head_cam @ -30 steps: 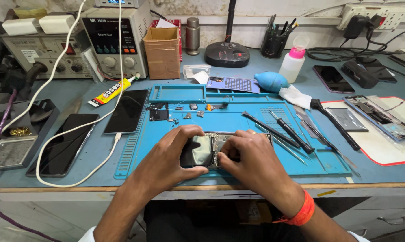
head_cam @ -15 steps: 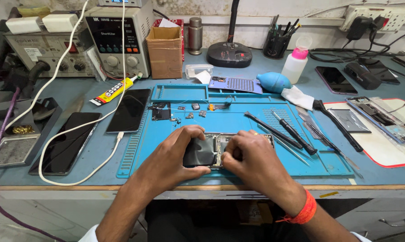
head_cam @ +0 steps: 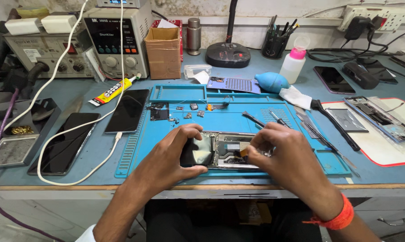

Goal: The person repairs a smartphone at a workbench. They hold the opened phone, use tweezers and a pry tool to lift and remove internal components, place small parts on the mat, and use a screwdriver on the phone body while working through the disassembly.

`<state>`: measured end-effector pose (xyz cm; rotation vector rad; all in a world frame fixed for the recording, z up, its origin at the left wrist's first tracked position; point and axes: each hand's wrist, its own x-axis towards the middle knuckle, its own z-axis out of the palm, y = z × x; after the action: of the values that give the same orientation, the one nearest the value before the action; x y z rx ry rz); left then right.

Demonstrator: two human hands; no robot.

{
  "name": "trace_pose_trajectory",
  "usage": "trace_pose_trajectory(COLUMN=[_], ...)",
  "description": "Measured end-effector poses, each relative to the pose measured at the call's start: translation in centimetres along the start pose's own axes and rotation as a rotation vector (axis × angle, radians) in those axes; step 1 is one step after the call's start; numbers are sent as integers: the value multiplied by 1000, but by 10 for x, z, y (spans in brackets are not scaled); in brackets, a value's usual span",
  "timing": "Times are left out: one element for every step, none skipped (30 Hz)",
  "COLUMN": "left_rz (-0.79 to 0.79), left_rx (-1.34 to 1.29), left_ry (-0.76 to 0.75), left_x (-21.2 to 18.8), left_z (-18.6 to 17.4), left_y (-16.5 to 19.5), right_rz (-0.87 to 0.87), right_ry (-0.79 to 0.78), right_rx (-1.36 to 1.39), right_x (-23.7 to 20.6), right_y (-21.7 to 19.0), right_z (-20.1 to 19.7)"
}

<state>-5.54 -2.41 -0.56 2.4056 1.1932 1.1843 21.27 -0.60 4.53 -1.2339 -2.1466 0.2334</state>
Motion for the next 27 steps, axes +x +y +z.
trace_pose_trajectory(left_rz=[12, 25, 13, 1, -13, 2, 16, 31, 44, 58, 71, 83, 94, 106, 126, 147, 167, 190, 213, 236, 247, 259, 272, 248, 225, 201, 101], left_rx=[9, 17, 20, 24, 28, 31, 31, 31, 39, 47, 57, 67, 76, 86, 97, 108, 121, 135, 149, 161, 192, 225, 257, 267, 276, 283, 178], left_ry=[5, 10, 6, 4, 3, 10, 16, 21, 28, 34, 42, 44, 45, 46, 55, 65, 75, 84, 93, 101, 112, 123, 134, 176, 218, 260, 353], left_x=[0, 0, 0, 0, -1, -1, -1, -1, -1, -1, -1, -2, -2, -3, -3, -3, -4, -4, -4, -4, -3, -2, -1, 0, 0, 1, 1], left_z=[0, 0, 1, 1, 1, 0, 0, 0, 0, -1, -1, -2, -2, -3, -2, -2, -2, -3, -3, -3, -2, -2, -1, -1, 1, 3, 6], left_y=[0, 0, 1, 2, 2, 2, 3, 3, 3, 3, 4, 4, 4, 4, 4, 4, 4, 3, 2, 1, 1, 0, 0, 1, 1, 3, 5], right_rz=[12, 24, 33, 72, 110, 148, 111, 75, 38, -11, -61, -110, -87, -62, -38, 72, 181, 289, 333, 378, 424, 414, 404, 395, 407, 420, 432], right_ry=[4, 8, 14, 19, 23, 27, 51, 75, 101, 142, 183, 224, 191, 158, 125, 34, -58, -153, -158, -163, -170, -155, -139, -121, -109, -97, -86], right_rx=[-11, -23, -34, -54, -75, -96, -84, -71, -57, -13, 32, 76, 138, 198, 257, 299, 341, 382, 409, 435, 461, 545, 629, 711, 782, 852, 923], right_x=[0, 0, 0, 0, 0, 1, -1, -3, -4, -4, -4, -4, -3, -1, 0, 1, 3, 4, 4, 4, 3, 4, 5, 5, 4, 3, 3], right_y=[3, 6, 9, 12, 15, 18, 20, 22, 24, 25, 27, 29, 31, 34, 37, 40, 43, 46, 49, 52, 55, 57, 59, 60, 61, 62, 62], right_z=[-3, -6, -9, -11, -13, -13, -12, -10, -8, -5, -3, -1, 0, 1, 2, 2, 4, 5, 6, 8, 9, 12, 14, 16, 16, 18, 19])
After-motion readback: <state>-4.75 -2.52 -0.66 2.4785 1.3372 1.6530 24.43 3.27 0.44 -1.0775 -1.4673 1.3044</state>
